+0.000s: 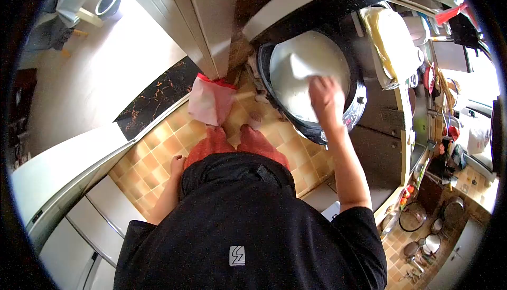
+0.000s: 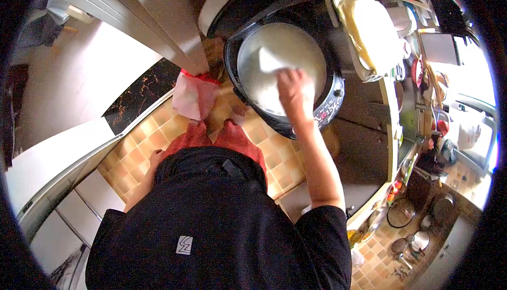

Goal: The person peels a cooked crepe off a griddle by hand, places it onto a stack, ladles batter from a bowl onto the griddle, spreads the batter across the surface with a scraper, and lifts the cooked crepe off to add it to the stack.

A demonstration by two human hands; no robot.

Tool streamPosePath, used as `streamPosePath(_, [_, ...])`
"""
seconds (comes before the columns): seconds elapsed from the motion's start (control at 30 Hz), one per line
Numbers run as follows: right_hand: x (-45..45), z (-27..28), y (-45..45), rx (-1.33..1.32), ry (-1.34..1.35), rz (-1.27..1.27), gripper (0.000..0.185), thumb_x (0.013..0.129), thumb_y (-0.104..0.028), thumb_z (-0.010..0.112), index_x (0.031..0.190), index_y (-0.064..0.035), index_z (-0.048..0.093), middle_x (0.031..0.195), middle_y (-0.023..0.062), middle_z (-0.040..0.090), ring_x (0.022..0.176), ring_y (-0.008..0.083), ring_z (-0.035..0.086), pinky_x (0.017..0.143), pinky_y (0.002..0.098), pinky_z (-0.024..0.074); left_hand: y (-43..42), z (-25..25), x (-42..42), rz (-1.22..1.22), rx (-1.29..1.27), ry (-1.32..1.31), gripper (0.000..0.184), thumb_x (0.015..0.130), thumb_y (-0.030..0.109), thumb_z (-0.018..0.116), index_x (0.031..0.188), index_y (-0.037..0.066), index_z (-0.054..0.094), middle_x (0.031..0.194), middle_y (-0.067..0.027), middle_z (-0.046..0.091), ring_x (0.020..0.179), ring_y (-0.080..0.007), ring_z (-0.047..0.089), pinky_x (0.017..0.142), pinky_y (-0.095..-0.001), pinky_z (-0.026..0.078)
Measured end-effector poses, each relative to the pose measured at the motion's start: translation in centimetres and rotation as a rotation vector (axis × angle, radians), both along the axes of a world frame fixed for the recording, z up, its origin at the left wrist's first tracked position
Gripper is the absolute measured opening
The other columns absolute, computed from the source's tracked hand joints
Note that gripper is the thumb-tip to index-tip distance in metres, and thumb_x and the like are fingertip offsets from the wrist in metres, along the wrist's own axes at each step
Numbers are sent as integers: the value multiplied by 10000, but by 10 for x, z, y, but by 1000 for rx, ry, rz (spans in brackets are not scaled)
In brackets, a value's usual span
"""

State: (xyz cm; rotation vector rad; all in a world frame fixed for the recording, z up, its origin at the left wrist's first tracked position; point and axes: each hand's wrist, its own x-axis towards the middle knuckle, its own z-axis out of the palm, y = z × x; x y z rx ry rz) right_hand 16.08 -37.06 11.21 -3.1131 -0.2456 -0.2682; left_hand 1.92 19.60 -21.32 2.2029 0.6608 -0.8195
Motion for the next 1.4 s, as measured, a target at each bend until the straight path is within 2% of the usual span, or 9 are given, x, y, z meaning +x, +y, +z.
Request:
streamPosePath(0.2, [-74, 39, -4, 133, 81, 171, 184, 837, -62, 663, 1019, -62, 688, 1001, 59, 679, 993, 232, 641, 829, 381, 548, -8, -10, -32, -13, -2, 78, 548, 819, 403, 703, 1150, -34, 710, 1129, -246, 712, 1075, -341, 689, 934, -396, 525])
streamPosePath(0.3, [-44, 40, -33, -51, -8, 61, 207, 831, -67, 676, 1037, -60, 691, 1027, 67, 675, 999, 251, 639, 865, 367, 534, -18, -4, -46, -3, 53, 78, 540, 822, 390, 690, 1142, -44, 712, 1107, -249, 718, 1049, -345, 698, 922, -390, 532])
streamPosePath(0.43, [20, 8, -75, -7, -273, 221, 261, 818, -94, 618, 1070, -81, 683, 1119, 57, 679, 1029, 257, 630, 873, 393, 524, -23, -17, -53, 103, 22, -2, 526, 823, 366, 686, 1140, -53, 710, 1094, -249, 721, 1041, -343, 702, 924, -386, 532])
streamPosePath(0.67, [2, -12, -116, -60, -121, 201, 270, 812, -108, 616, 1074, -88, 676, 1108, 53, 679, 1000, 257, 637, 845, 379, 544, -25, -7, -62, 100, 64, -24, 501, 824, 354, 695, 1131, -40, 720, 1071, -237, 730, 1033, -332, 704, 915, -385, 530])
streamPosePath(0.87, [-78, -4, -66, -36, 82, 17, 237, 815, -82, 628, 1047, -81, 676, 1020, 84, 661, 954, 277, 615, 818, 394, 546, -25, 12, -53, 47, 50, 8, 476, 823, 362, 692, 1046, -56, 737, 987, -221, 747, 997, -338, 710, 898, -382, 529])
streamPosePath(1.0, [-95, 27, 16, 92, 203, 38, 233, 812, -88, 617, 1036, -76, 679, 960, 103, 641, 935, 285, 612, 812, 397, 543, -25, 19, -34, 9, 33, 8, 498, 815, 363, 696, 1104, -41, 725, 1063, -228, 732, 1042, -331, 696, 934, -386, 518])
streamPosePath(1.2, [-40, 43, 17, 31, -100, -20, 211, 813, -72, 631, 1016, -83, 690, 939, 69, 654, 888, 258, 616, 822, 360, 523, -9, -7, -18, -19, -12, 18, 542, 800, 346, 706, 1195, -25, 687, 1181, -236, 694, 1131, -330, 662, 979, -390, 501])
streamPosePath(1.23, [-24, 47, 9, 53, -139, -45, 117, 842, -45, 666, 958, -31, 678, 942, 110, 671, 870, 292, 632, 785, 405, 533, -8, -5, -15, -20, -15, 32, 542, 800, 343, 707, 1196, -26, 685, 1186, -237, 692, 1134, -332, 660, 980, -391, 501])
streamPosePath(1.4, [31, 6, -54, -28, -248, 156, 195, 828, -56, 667, 1022, -59, 690, 1041, 81, 694, 959, 281, 650, 842, 399, 542, 2, -6, -14, -64, -4, 76, 545, 800, 344, 712, 1198, -27, 681, 1206, -238, 683, 1152, -334, 651, 988, -393, 497])
